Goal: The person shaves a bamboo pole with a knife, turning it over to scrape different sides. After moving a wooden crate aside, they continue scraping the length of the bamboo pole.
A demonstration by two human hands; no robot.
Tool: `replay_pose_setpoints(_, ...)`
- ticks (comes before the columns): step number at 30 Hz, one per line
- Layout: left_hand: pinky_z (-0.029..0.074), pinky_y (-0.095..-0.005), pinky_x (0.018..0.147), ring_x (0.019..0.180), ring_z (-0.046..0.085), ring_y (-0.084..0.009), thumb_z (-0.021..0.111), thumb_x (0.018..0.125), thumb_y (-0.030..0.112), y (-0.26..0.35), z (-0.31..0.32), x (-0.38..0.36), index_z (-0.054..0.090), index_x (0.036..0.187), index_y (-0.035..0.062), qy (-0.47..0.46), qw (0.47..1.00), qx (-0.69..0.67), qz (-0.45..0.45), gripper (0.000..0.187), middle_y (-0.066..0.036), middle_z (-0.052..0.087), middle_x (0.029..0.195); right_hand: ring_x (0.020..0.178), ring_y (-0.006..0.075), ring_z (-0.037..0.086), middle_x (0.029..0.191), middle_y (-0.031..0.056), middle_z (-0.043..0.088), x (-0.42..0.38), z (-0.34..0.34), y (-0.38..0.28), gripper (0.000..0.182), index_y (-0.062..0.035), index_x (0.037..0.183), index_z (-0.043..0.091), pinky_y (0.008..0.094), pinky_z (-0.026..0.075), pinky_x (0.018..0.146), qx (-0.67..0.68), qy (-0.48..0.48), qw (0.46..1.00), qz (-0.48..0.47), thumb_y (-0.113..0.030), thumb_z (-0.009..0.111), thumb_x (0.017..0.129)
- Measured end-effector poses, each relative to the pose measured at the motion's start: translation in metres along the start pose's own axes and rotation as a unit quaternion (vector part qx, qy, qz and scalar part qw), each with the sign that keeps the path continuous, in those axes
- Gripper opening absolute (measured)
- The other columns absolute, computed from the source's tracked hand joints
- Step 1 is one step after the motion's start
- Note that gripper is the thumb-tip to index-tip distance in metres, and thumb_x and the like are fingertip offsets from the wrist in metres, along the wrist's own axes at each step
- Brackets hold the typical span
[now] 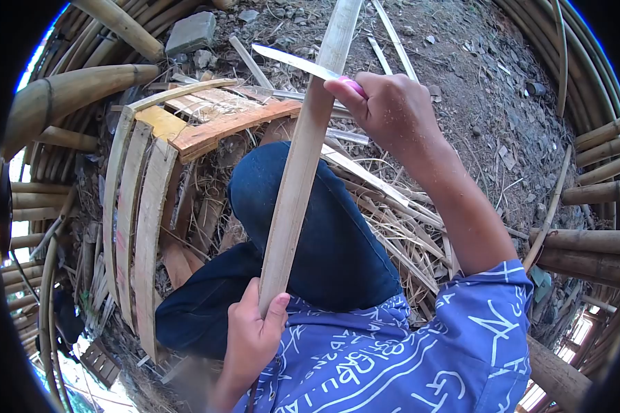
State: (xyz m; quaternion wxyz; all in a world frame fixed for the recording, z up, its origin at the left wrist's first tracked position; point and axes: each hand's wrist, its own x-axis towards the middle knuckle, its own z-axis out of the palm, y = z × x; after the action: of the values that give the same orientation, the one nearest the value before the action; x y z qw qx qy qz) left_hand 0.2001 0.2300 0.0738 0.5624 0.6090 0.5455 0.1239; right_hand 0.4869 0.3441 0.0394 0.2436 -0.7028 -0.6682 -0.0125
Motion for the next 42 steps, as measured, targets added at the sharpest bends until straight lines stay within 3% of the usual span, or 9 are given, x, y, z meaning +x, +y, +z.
replay_pose_setpoints(9, 0.039, -0.0321, 0.040, 0.045, 0.060, -0.0233, 0.055, 0.095, 0.019, 0.000, 0.002, 0.000, 0.046, 0.084, -0.0028, -0.008, 1.000, -0.023, -0.008, 0.025, -0.015, 0.049, 0.051, 0.046, 0.0268, 0.059, 0.048, 0.0102, 0.055, 0.006, 0.012, 0.013, 0.060, -0.0059, 0.060, 0.060, 0.0364, 0.047, 0.046, -0.035, 0.048, 0.996, -0.060, -0.057, 0.048, 0.090)
replay_pose_setpoints(11, 0.038, -0.0217, 0.043, 0.048, 0.049, -0.0054, 0.054, 0.095, 0.019, 0.001, 0.002, -0.001, 0.050, 0.085, -0.0004, -0.008, 0.999, -0.026, -0.027, 0.022, -0.002, 0.051, 0.054, 0.044, 0.0245, 0.059, 0.047, 0.0087, 0.055, 0.011, 0.014, 0.020, 0.061, -0.0063, 0.061, 0.060, 0.0352, 0.046, 0.043, -0.033, 0.072, 0.995, -0.066, -0.058, 0.046, 0.090)
replay_pose_setpoints(15, 0.037, -0.0215, 0.043, 0.048, 0.049, -0.0052, 0.055, 0.095, 0.019, -0.004, 0.000, -0.004, 0.050, 0.085, -0.0007, -0.005, 1.000, -0.017, -0.018, 0.022, -0.001, 0.050, 0.054, 0.039, 0.0166, 0.055, 0.044, 0.0029, 0.053, 0.028, 0.014, 0.043, 0.062, -0.0098, 0.058, 0.057, 0.0302, 0.044, 0.040, -0.079, 0.095, 0.991, -0.042, -0.058, 0.041, 0.093)
replay_pose_setpoints(17, 0.036, -0.0211, 0.043, 0.047, 0.048, -0.0048, 0.055, 0.095, 0.019, -0.005, -0.002, -0.006, 0.050, 0.086, -0.0011, 0.000, 1.000, -0.002, -0.009, 0.023, -0.001, 0.049, 0.053, 0.041, 0.0188, 0.057, 0.045, 0.0058, 0.054, 0.043, 0.010, 0.064, 0.064, -0.0085, 0.059, 0.059, 0.0321, 0.046, 0.042, -0.072, 0.021, 0.997, 0.023, -0.060, 0.040, 0.092)
replay_pose_setpoints(26, 0.033, -0.0194, 0.041, 0.047, 0.043, -0.0032, 0.055, 0.095, 0.019, -0.018, -0.001, -0.004, 0.050, 0.090, 0.0002, -0.015, 0.990, -0.130, -0.049, 0.020, 0.001, 0.046, 0.057, 0.057, 0.0317, 0.061, 0.055, 0.0163, 0.056, 0.053, 0.004, 0.070, 0.074, -0.0016, 0.062, 0.057, 0.0446, 0.049, 0.060, -0.006, 0.054, 0.993, 0.103, -0.065, 0.033, 0.092)
replay_pose_setpoints(30, 0.039, -0.0237, 0.045, 0.050, 0.052, -0.0057, 0.058, 0.094, 0.019, -0.025, -0.007, -0.001, 0.052, 0.088, -0.0015, -0.036, 0.984, -0.156, -0.083, 0.022, -0.003, 0.053, 0.056, 0.042, 0.0189, 0.046, 0.045, 0.0095, 0.046, 0.013, -0.010, 0.047, 0.068, -0.0015, 0.058, 0.052, 0.0370, 0.040, 0.044, 0.134, 0.040, 0.987, 0.073, -0.058, 0.042, 0.093)
replay_pose_setpoints(35, 0.040, -0.0225, 0.046, 0.050, 0.051, -0.0054, 0.058, 0.093, 0.019, -0.017, -0.007, -0.004, 0.054, 0.091, -0.0027, -0.069, 0.959, -0.238, -0.139, 0.023, -0.003, 0.054, 0.056, 0.046, 0.0319, 0.056, 0.049, 0.0125, 0.051, -0.048, -0.008, -0.030, 0.049, -0.0086, 0.060, 0.054, 0.0400, 0.043, 0.044, 0.099, -0.005, 0.995, -0.028, -0.047, 0.054, 0.090)
replay_pose_setpoints(39, 0.042, -0.0245, 0.046, 0.049, 0.056, -0.0087, 0.058, 0.093, 0.019, -0.030, -0.002, -0.005, 0.054, 0.090, -0.0037, -0.031, 0.994, -0.090, -0.059, 0.023, -0.005, 0.056, 0.056, 0.047, 0.0310, 0.058, 0.050, 0.0128, 0.052, -0.035, 0.005, -0.014, 0.052, -0.0081, 0.060, 0.056, 0.0396, 0.045, 0.045, 0.088, 0.018, 0.996, -0.019, -0.050, 0.052, 0.090)
replay_pose_setpoints(42, 0.030, -0.0184, 0.039, 0.046, 0.040, -0.0021, 0.054, 0.096, 0.015, -0.030, 0.003, -0.003, 0.050, 0.094, -0.0016, -0.016, 0.994, -0.108, -0.012, 0.017, 0.002, 0.043, 0.057, 0.049, 0.0296, 0.060, 0.051, 0.0120, 0.056, -0.015, 0.005, 0.002, 0.053, -0.0068, 0.064, 0.061, 0.0386, 0.046, 0.046, 0.051, 0.021, 0.998, -0.021, -0.051, 0.050, 0.091)
